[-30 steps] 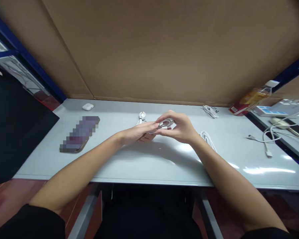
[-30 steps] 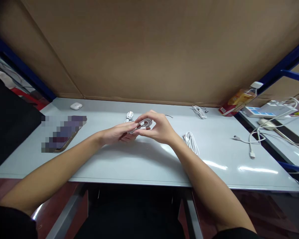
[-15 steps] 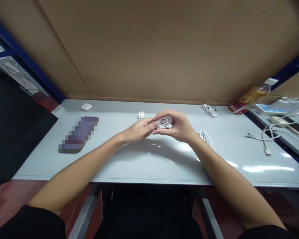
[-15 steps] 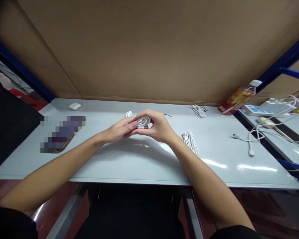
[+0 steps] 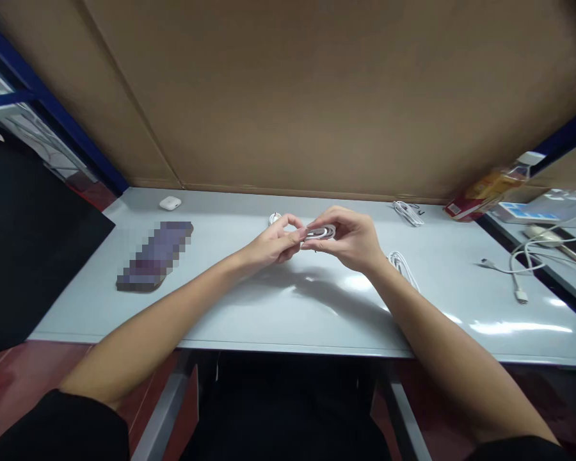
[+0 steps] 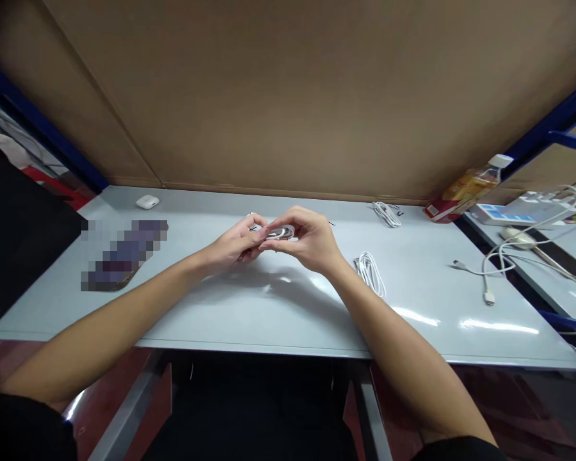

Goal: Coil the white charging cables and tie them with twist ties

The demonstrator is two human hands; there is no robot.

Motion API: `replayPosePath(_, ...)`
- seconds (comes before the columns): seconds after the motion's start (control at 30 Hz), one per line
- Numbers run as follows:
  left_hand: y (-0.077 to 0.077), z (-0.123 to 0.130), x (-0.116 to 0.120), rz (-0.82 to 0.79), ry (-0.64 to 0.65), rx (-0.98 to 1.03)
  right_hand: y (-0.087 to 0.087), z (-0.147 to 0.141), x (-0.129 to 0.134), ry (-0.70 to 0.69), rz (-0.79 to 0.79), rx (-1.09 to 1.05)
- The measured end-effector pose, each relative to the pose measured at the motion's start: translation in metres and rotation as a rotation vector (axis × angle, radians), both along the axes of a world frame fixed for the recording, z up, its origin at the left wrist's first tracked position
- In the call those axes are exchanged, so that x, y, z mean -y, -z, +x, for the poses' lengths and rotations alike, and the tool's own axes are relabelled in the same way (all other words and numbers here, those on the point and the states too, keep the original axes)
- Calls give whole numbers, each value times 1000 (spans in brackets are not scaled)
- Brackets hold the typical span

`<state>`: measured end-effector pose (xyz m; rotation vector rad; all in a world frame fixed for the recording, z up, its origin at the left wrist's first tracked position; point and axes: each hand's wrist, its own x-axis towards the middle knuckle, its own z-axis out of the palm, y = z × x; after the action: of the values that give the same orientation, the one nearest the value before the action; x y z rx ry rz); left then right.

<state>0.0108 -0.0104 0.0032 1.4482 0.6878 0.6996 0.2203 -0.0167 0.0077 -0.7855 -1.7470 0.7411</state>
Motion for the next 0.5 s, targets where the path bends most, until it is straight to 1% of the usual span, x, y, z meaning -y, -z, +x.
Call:
replayPosePath(0.1, 8, 7, 0, 115, -197, 32, 3, -3, 0, 38, -122, -60)
replayPosePath(0.17, 11, 11, 2, 199, -282, 23, 4, -5, 1, 46, -205, -101)
replayPosePath(0.27, 13, 14, 5, 302, -341, -14, 5, -7, 2, 74, -284, -119)
replayPosePath(0.37, 12, 14, 9, 327, -400, -29, 5, -8, 2, 104, -315, -100)
replayPosePath(0.43, 12, 13, 9, 307, -393, -33, 6, -8, 1, 92, -308, -82)
replayPosePath(0.5, 13, 13, 6, 286, -358, -24, 7, -7, 1, 63, -254, -46)
